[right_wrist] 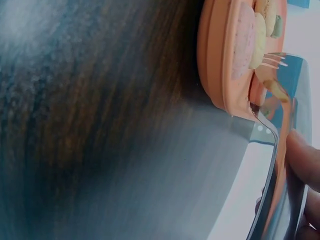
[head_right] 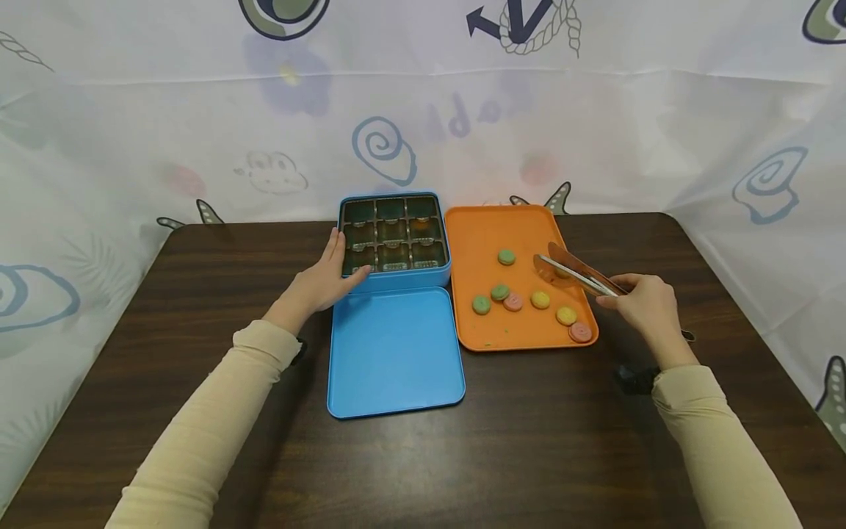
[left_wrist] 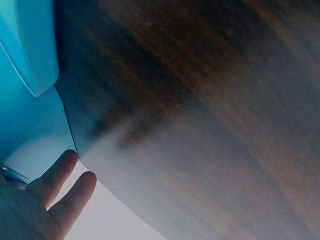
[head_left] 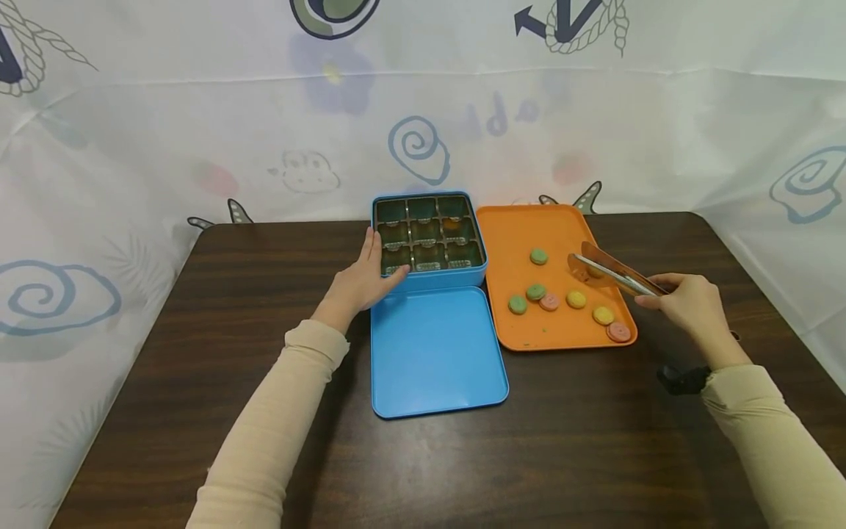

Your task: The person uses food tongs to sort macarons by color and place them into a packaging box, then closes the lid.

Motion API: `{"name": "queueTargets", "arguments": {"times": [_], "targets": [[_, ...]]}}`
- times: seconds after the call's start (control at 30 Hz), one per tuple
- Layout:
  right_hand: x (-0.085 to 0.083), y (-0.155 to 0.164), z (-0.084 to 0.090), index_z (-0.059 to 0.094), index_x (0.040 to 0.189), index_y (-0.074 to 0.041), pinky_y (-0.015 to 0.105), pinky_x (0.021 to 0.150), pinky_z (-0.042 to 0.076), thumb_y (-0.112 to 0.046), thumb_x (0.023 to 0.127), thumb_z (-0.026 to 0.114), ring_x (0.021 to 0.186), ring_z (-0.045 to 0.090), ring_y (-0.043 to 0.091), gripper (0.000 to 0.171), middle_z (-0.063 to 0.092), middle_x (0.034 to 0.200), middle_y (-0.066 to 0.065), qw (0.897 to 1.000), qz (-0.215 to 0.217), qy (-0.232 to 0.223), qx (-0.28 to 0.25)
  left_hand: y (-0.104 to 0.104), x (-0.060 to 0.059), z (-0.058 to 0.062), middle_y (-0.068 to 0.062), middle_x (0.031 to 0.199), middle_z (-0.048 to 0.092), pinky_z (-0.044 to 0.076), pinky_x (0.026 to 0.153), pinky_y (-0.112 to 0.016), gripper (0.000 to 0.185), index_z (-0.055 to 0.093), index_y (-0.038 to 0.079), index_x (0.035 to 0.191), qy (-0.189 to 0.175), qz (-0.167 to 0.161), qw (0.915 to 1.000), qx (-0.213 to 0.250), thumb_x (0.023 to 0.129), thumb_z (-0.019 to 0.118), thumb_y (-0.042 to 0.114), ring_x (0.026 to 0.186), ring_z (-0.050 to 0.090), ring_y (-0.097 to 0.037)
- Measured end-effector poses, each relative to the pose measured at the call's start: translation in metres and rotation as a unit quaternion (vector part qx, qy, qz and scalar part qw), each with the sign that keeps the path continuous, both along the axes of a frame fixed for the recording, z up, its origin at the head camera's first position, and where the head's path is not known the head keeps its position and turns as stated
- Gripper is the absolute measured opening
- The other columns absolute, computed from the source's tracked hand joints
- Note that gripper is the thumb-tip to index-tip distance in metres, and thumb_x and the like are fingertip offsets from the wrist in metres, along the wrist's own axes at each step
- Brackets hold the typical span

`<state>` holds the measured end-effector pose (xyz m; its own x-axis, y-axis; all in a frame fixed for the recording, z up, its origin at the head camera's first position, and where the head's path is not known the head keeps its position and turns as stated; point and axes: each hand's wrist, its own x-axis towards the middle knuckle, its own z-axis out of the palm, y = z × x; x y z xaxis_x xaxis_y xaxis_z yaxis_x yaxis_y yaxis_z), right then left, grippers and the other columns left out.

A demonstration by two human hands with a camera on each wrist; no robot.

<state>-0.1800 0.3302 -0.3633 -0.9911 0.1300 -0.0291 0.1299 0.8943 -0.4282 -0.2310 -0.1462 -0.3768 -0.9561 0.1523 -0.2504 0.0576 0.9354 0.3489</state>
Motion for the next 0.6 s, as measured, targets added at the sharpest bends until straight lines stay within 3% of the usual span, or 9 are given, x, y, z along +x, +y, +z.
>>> {"name": "queueTargets", "arguments": {"times": [0.2,0.6], "targets": [[-0.0012,0.0025,0.0011,0.061,0.119,0.008,0.027,0.053,0.038,-0.032,0.086,0.071,0.071,0.057,0.029,0.053,0.065,0.096,0.031,1.0,-0.007,-0.004,0.002,-0.0005,-0.001,-0.0006,-0.001,0.159,-0.026,0.035,0.045,-0.029,0.093,-0.016,0.012,0.152,0.0,0.002,1.0,0.0,0.093,0.028,0.068,0.052,0.053,-0.022],[-0.0013,-0.0006,-0.0005,0.067,0.11,0.006,0.027,0.054,0.041,-0.026,0.087,0.07,0.067,0.058,0.02,0.04,0.068,0.094,0.029,0.999,-0.008,0.025,-0.02,-0.0001,-0.0018,-0.0019,-0.002,0.16,-0.023,0.036,0.045,-0.029,0.093,-0.016,0.012,0.152,0.004,0.003,1.0,0.003,0.094,0.029,0.068,0.053,0.055,-0.023]]}}
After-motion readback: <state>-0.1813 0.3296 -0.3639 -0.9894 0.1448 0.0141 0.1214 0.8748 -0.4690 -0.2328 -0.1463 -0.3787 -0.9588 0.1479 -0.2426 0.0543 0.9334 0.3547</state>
